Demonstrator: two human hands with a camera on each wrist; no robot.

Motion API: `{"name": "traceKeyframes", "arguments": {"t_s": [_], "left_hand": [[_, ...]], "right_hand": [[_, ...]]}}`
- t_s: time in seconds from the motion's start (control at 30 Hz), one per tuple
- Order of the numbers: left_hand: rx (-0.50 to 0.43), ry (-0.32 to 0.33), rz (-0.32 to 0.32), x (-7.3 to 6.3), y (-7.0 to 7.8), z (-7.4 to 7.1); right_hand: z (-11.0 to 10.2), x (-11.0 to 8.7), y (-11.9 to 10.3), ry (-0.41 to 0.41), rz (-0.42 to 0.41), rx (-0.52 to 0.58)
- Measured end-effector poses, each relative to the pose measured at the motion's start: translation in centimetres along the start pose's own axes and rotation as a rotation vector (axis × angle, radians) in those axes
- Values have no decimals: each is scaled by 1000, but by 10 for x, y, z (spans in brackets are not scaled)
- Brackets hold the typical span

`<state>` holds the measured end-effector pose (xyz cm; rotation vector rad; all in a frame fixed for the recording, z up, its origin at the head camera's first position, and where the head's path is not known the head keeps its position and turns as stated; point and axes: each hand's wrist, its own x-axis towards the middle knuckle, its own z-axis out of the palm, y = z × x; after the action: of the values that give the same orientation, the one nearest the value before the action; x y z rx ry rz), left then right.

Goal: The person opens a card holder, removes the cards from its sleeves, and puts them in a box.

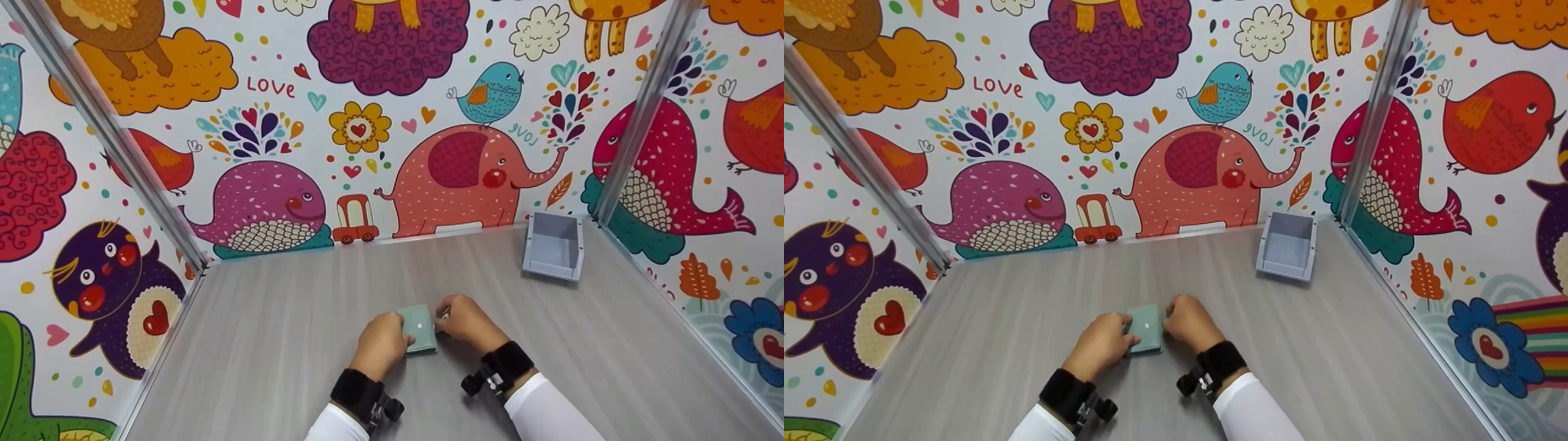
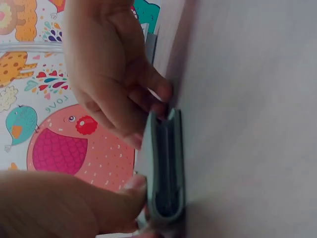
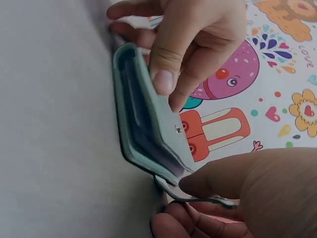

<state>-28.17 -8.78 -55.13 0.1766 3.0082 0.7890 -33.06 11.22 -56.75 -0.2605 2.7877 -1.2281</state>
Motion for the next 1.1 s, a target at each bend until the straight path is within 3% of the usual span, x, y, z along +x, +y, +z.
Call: {"name": "traceKeyframes", "arguments": {"t_s": [0.17, 0.33, 0.57, 0.67, 0.87, 1.1], "left_hand": [[37, 55, 45, -4, 6, 2], [98, 68, 76, -2, 7, 2], [125, 70, 118, 0, 9, 2], [100, 63, 131, 1, 8, 1], [-21, 113, 168, 2, 6, -1], [-224, 106, 59, 3, 5, -7]], "right_hand": [[1, -2, -2, -11, 61, 97], [6, -2, -8, -1, 94, 244], [14, 1, -7, 87, 64, 361], [15, 4, -6, 114, 45, 372], [12, 3, -9, 120, 8, 419], [11, 0, -13, 59, 33, 566]]}}
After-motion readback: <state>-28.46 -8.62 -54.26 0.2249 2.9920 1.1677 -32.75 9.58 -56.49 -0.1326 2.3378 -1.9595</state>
